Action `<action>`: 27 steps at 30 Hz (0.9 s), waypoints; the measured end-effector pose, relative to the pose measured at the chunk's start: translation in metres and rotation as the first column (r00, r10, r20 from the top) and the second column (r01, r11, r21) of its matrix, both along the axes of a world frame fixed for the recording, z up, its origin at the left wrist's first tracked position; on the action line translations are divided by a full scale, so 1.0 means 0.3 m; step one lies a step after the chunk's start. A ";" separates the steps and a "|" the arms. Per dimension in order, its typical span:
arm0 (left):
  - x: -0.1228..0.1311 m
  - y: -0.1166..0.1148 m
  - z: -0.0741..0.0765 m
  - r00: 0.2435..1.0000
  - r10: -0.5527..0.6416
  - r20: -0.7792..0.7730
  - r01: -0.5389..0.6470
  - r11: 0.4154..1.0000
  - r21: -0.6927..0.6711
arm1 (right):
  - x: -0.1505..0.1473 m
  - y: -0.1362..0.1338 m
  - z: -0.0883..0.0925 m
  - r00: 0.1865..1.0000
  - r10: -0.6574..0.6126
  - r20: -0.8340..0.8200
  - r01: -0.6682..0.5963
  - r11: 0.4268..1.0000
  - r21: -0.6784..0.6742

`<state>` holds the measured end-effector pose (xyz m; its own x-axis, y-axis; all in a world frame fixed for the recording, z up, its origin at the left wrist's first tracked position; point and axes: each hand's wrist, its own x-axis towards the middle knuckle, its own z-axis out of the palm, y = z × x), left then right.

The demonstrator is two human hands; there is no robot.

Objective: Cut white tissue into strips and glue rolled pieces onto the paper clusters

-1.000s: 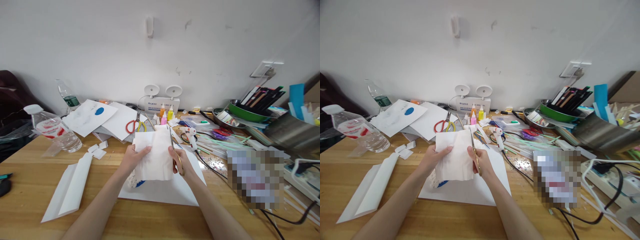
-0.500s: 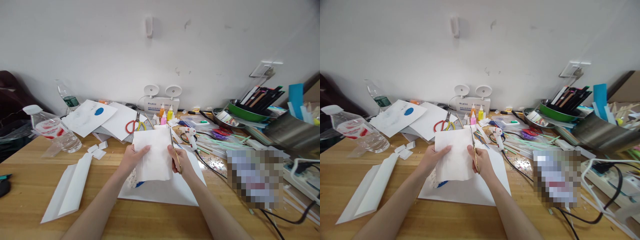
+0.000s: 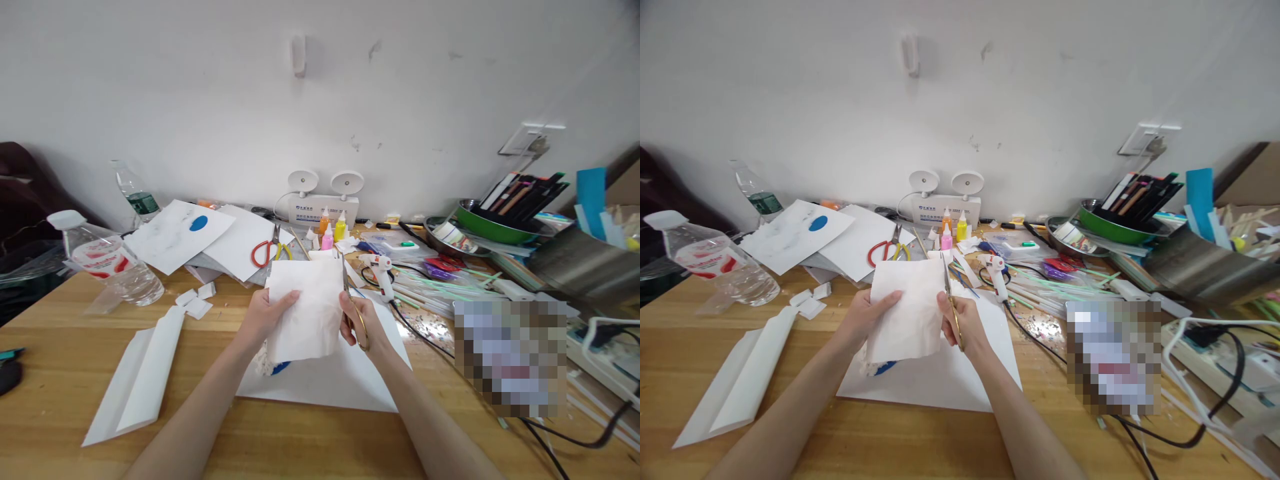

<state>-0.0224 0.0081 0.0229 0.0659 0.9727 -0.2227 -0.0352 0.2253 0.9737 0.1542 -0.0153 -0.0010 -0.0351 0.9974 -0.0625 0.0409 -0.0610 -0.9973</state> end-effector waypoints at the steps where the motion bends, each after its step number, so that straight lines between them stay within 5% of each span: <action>1: 0.000 0.000 0.002 1.000 -0.001 0.002 0.001 1.000 -0.005 | 0.000 0.000 0.001 1.000 0.002 0.002 -0.002 1.000 0.000; 27: -0.006 0.009 -0.012 0.999 0.047 0.022 -0.047 0.999 -0.003 | -0.001 0.012 -0.002 1.000 -0.024 -0.005 0.024 0.997 -0.079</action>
